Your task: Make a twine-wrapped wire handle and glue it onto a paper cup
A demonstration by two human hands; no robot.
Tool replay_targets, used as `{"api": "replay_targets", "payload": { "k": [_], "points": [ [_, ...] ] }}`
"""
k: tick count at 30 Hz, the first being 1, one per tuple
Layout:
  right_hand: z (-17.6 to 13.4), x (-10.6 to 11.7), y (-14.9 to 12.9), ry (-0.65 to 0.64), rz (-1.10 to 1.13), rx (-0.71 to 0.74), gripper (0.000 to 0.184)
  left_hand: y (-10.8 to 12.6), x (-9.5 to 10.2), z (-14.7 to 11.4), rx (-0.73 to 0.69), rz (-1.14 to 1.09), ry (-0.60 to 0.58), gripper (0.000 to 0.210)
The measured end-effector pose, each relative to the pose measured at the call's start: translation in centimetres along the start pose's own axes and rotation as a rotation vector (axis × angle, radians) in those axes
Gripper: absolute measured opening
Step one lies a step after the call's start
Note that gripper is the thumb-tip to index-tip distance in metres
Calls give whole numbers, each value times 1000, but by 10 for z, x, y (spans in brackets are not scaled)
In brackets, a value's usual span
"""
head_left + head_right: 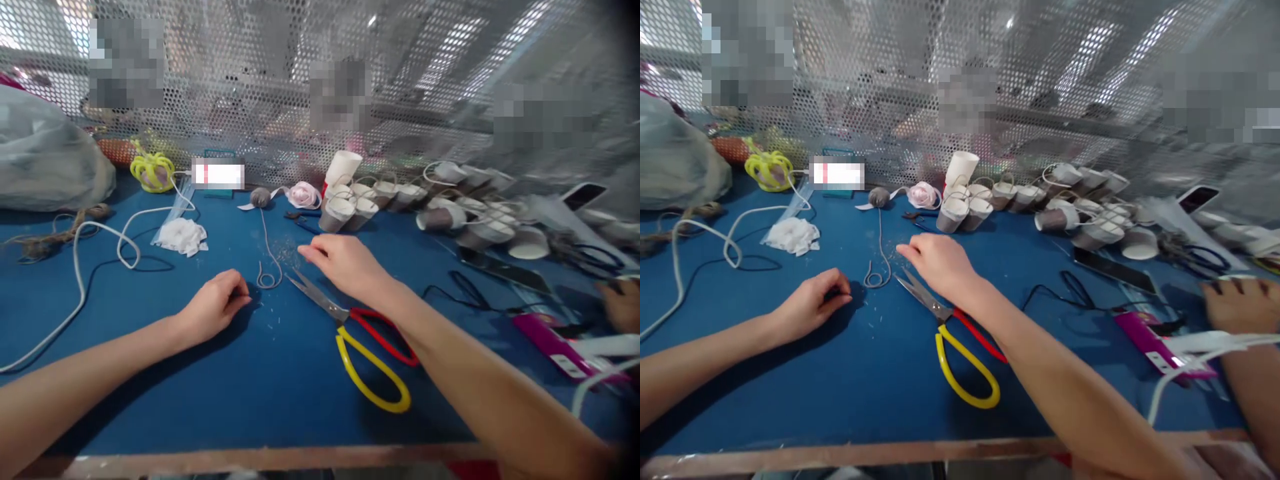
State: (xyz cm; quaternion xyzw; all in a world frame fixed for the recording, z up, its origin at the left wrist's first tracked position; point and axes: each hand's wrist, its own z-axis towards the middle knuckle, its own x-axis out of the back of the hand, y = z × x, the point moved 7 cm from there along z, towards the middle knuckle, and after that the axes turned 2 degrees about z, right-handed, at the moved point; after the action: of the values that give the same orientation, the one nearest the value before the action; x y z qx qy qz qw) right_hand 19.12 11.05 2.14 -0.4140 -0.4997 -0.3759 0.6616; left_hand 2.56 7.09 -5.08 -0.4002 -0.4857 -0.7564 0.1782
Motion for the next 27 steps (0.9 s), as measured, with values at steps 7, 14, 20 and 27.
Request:
{"api": "replay_targets", "payload": {
  "k": [7,14,20,27],
  "points": [
    [-59,-49,12,-234,-293,-38,31,1,-18,-19,4,419,-123,87],
    [-49,-46,27,-148,-353,-9,21,81,-50,-50,-381,162,-378,80],
    [-32,-47,-26,-131,-137,327,25,22,-23,-31,-1,458,-55,91],
    [4,-61,-46,-180,20,328,9,98,-72,-52,-312,292,-304,89]
  ]
}}
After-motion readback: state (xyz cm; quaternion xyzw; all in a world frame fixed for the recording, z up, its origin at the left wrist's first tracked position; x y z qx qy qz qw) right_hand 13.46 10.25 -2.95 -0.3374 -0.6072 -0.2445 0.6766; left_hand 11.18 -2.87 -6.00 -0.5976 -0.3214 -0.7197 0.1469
